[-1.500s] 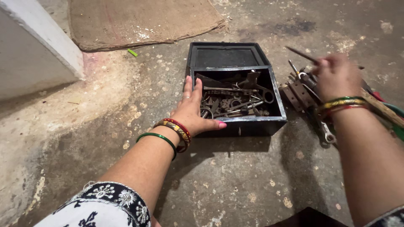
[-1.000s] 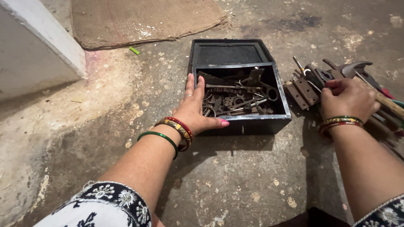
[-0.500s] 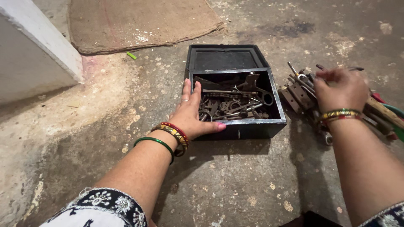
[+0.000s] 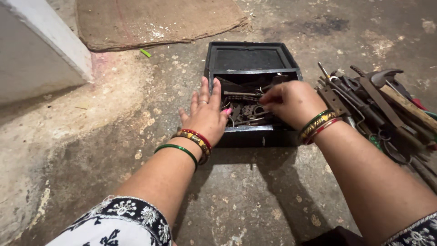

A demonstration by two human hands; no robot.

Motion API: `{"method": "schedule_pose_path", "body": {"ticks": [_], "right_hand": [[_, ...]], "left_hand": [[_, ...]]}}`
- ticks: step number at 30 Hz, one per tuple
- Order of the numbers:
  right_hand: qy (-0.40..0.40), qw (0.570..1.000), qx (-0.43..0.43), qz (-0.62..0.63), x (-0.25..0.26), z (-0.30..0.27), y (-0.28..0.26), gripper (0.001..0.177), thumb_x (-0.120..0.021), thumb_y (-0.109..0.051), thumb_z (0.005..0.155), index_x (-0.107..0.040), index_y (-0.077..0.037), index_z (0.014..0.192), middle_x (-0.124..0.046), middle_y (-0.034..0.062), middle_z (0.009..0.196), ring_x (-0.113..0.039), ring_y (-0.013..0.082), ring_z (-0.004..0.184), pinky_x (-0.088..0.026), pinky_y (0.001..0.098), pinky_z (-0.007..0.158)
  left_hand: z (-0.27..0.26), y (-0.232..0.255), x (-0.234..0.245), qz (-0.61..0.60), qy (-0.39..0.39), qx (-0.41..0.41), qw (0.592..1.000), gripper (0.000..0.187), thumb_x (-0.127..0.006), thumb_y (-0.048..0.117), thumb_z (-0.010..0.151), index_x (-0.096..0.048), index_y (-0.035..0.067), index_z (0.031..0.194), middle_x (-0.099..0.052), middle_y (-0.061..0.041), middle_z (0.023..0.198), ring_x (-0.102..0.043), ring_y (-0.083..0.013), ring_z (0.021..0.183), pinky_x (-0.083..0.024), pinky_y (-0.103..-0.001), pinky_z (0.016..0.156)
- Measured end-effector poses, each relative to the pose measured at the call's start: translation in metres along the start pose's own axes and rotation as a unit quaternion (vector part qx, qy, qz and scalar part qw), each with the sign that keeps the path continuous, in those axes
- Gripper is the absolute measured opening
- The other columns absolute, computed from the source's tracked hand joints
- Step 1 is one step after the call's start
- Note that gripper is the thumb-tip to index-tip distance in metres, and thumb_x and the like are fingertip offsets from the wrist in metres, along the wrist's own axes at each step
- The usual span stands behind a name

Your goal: The person kneels on a concrete floor and empties a black toolbox, picking out old metal tools, hinges, and hardware pieces one at a time and placing them in a pile on the floor beside the box, sorting through the contents with both hands.

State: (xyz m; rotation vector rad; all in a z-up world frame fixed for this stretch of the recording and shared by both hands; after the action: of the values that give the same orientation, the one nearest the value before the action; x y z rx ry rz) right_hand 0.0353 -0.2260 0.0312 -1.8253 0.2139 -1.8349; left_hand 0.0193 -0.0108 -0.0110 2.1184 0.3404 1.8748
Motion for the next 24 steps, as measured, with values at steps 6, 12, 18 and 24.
{"method": "schedule_pose_path", "body": {"ticks": [6, 12, 18, 24], "right_hand": [[-0.08, 0.994, 0.024, -0.074, -0.018, 0.004, 0.009, 0.026, -0.082, -0.028, 0.076, -0.082, -0.016, 0.098, -0.078, 0.0088, 0.1, -0.074, 0.0284, 0.093, -0.057, 0.0396, 0.086], [-0.069, 0.996, 0.029, -0.057, -0.019, 0.0, 0.009, 0.023, -0.08, -0.026, 0.074, -0.083, -0.017, 0.095, -0.079, 0.0078, 0.097, -0.073, 0.0285, 0.093, -0.056, 0.0406, 0.085], [-0.073, 0.996, 0.011, -0.05, -0.019, -0.004, 0.008, 0.022, -0.079, -0.023, 0.074, -0.082, -0.017, 0.094, -0.078, 0.009, 0.094, -0.073, 0.0289, 0.091, -0.057, 0.041, 0.083], [-0.092, 0.992, 0.021, -0.085, -0.026, -0.01, 0.004, 0.019, -0.077, -0.022, 0.076, -0.08, -0.015, 0.094, -0.076, 0.0124, 0.093, -0.072, 0.032, 0.091, -0.056, 0.0426, 0.084]], "left_hand": [[0.004, -0.003, -0.004, -0.026, -0.024, 0.021, 0.999, 0.083, -0.053, 0.034, 0.1, 0.0, 0.03, 0.163, 0.0, -0.009, 0.171, -0.011, -0.0343, 0.156, -0.013, -0.07, 0.118], [0.001, 0.003, -0.002, -0.045, -0.047, 0.061, 0.996, 0.094, -0.059, 0.018, 0.09, 0.0, 0.036, 0.161, -0.001, -0.003, 0.172, -0.012, -0.0289, 0.157, -0.013, -0.071, 0.118], [-0.007, 0.006, 0.004, -0.019, -0.053, 0.072, 0.996, 0.094, -0.056, 0.013, 0.091, -0.001, 0.036, 0.162, -0.001, -0.001, 0.173, -0.013, -0.0265, 0.157, -0.012, -0.073, 0.118], [-0.023, -0.001, 0.005, -0.012, -0.065, 0.087, 0.994, 0.092, -0.055, 0.014, 0.092, 0.0, 0.037, 0.162, 0.0, 0.0, 0.173, -0.012, -0.0251, 0.157, -0.012, -0.072, 0.118]]}}
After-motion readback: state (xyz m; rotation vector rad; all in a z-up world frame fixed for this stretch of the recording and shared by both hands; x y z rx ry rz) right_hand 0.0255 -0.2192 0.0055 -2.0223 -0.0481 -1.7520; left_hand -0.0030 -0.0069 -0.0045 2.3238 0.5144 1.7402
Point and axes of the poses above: each hand's wrist, its own z-axis towards the middle knuckle, its own x-axis out of the back of the hand, y = z × x, the point moved 2 cm from there along z, towards the middle knuckle
